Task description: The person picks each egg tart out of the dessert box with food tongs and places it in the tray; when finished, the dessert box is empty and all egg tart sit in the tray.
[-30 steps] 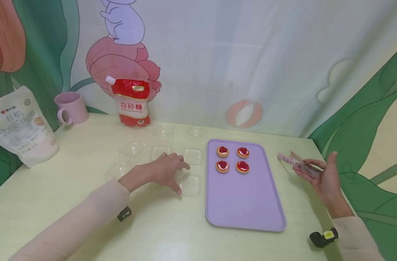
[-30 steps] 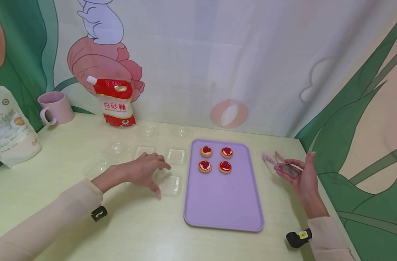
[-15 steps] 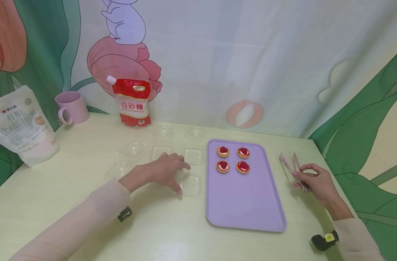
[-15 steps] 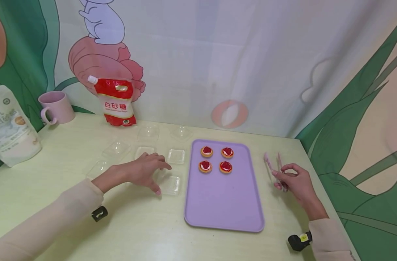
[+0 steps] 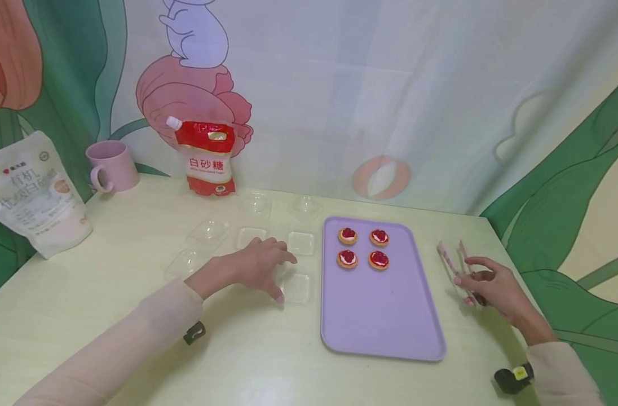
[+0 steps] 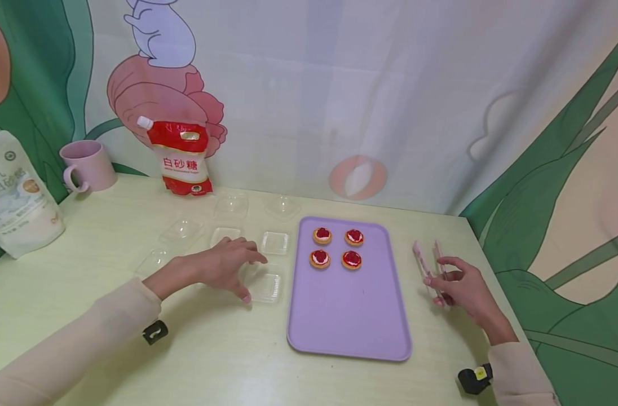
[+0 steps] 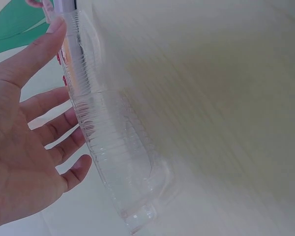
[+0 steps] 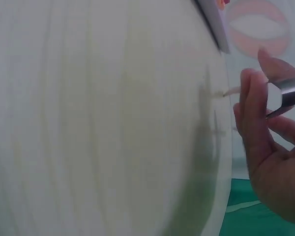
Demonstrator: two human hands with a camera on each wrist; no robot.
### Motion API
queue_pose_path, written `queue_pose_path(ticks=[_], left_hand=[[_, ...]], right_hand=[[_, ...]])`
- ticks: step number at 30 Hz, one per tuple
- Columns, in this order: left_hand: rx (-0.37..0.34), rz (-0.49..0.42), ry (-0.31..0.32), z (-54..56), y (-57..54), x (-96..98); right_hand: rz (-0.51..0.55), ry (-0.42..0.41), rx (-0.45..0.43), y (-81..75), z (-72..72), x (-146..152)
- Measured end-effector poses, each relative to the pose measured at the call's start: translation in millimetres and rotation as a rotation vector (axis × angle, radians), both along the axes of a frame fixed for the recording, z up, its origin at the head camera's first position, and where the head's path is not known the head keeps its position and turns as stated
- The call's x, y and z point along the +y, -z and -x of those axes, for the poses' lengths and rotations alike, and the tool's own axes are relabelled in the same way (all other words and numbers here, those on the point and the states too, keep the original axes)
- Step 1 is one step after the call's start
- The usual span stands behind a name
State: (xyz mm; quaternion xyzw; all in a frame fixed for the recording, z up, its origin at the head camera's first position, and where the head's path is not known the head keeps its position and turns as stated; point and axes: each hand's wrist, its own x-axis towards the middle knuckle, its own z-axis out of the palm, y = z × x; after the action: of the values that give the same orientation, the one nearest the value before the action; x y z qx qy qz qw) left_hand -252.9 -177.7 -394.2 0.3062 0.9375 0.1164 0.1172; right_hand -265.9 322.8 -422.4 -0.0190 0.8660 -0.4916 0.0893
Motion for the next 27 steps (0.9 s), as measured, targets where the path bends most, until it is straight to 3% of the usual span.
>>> queue_pose_path(ticks=[4, 8, 27], left_hand=[[0.003, -0.001, 0.002, 0.8, 1.2, -0.6], [0.012, -0.002, 0.009, 1.6, 1.7, -1.2], [0.019, -0.002, 0.009, 2.1, 3.1, -1.8]], right_hand=[[-0.226, -0.04, 0.031, 5.1, -0.1, 6.8], [-0.343, -0.053, 0.055, 9.4, 0.0, 10.8], [-0.516, -0.097, 0.15, 5.6, 1.2, 11.0]])
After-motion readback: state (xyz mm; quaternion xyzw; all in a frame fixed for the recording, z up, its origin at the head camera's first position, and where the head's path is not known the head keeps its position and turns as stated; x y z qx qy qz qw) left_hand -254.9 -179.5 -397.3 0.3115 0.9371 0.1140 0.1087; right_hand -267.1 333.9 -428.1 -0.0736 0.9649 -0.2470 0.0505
